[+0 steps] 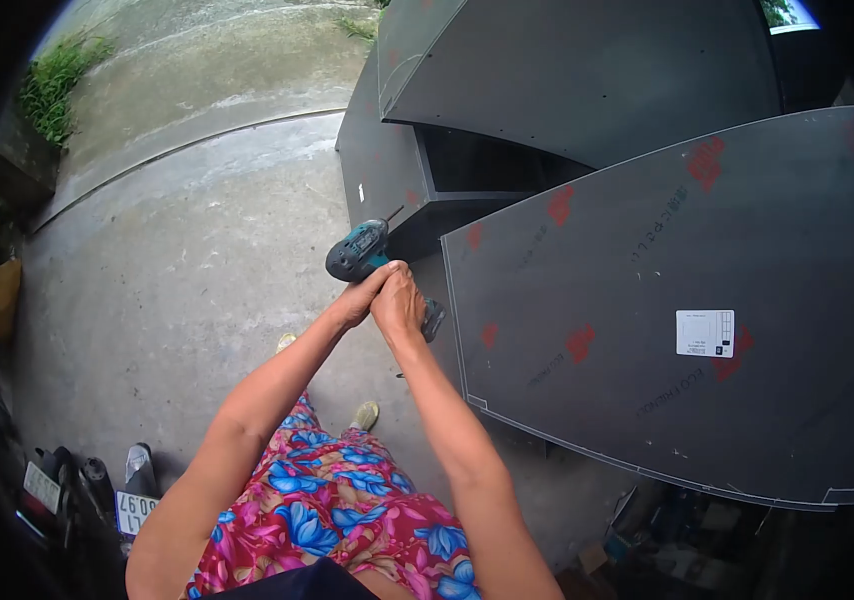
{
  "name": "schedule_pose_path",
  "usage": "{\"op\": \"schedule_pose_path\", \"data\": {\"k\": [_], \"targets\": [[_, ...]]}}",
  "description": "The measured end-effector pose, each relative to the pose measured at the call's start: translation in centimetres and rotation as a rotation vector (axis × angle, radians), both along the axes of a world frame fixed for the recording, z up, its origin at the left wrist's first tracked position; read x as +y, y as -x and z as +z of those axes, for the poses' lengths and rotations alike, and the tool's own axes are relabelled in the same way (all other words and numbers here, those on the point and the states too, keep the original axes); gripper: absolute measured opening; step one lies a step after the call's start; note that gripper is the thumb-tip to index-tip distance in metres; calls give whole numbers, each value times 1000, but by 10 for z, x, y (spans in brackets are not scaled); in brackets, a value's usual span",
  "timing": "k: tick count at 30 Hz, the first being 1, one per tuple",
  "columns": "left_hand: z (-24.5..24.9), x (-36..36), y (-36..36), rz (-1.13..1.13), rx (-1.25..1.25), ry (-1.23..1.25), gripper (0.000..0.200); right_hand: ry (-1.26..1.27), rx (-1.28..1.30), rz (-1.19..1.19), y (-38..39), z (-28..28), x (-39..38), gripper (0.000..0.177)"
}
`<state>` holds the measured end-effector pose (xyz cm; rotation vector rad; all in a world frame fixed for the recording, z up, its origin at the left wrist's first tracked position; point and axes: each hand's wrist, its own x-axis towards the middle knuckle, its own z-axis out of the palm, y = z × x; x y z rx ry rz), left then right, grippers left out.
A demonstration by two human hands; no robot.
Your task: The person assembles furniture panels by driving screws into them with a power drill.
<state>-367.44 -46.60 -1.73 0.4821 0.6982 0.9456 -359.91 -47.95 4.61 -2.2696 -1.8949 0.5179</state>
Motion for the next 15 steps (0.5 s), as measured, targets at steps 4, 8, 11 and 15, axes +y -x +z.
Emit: {"op": "schedule_pose_path", "data": {"k": [4, 8, 11, 15], "targets": [[-2, 22, -5, -23, -70, 42, 39, -2, -93, -20, 2, 3, 22, 24], [0, 31, -7, -66, -97, 55, 45, 36, -130, -68, 4, 8, 30, 25], [-3, 33, -10, -80, -119, 58, 47, 73, -146, -101, 5, 13, 32, 25], [-7, 33, -15, -90, -133, 59, 47, 79, -150, -106, 2, 12, 33, 25]]}}
